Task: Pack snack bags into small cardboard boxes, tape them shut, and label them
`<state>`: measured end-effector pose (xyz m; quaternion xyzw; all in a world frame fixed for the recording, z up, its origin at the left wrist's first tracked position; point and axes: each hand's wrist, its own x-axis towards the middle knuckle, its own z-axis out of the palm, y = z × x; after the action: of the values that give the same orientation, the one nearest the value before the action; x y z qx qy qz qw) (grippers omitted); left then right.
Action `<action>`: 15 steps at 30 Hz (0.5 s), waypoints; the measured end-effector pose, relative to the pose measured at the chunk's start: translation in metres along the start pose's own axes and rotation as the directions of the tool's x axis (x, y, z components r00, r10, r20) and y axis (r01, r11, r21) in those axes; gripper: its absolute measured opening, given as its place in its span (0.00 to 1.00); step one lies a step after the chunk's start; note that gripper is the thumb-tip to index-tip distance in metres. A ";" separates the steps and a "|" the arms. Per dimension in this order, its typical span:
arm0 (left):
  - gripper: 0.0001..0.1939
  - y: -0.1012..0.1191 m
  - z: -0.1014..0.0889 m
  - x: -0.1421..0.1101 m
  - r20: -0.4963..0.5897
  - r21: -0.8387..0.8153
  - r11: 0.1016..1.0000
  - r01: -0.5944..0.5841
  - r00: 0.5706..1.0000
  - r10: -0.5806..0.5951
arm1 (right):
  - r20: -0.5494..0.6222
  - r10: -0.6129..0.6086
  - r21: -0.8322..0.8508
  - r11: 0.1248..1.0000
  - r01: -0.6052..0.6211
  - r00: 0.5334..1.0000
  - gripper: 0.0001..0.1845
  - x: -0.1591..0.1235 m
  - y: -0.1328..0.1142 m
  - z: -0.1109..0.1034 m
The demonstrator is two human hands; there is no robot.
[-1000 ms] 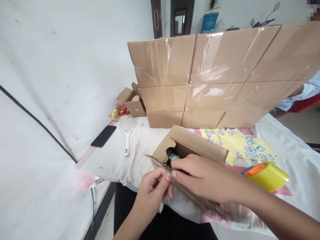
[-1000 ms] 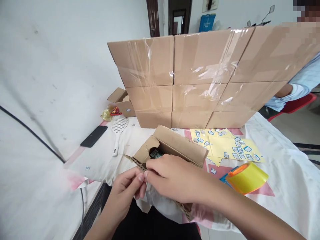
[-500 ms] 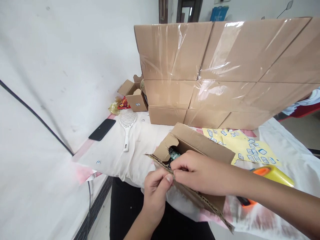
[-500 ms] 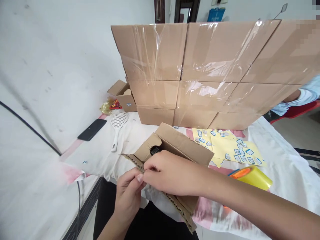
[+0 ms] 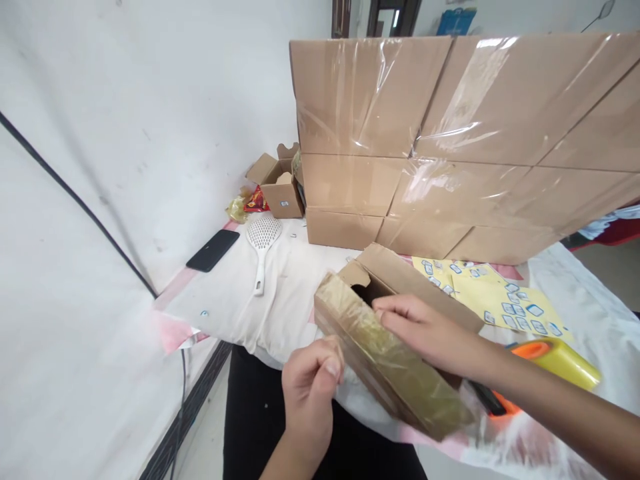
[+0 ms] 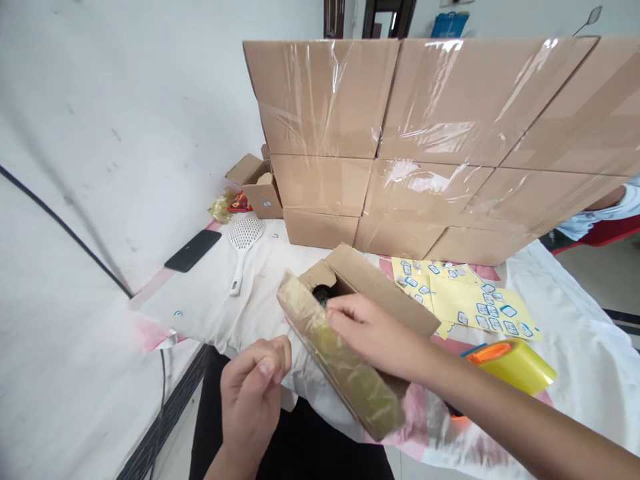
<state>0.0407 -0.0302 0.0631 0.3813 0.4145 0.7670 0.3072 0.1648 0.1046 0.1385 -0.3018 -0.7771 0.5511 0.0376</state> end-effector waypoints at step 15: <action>0.22 0.030 0.000 0.025 0.121 0.294 0.852 0.433 0.867 -0.483 | 0.077 -0.064 -0.203 0.976 0.079 0.995 0.17 -0.004 -0.011 0.016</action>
<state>0.0233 -0.0242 0.0978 0.3791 0.5583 0.5708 0.4677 0.1574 0.0872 0.1431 -0.2565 -0.8412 0.4760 -0.0013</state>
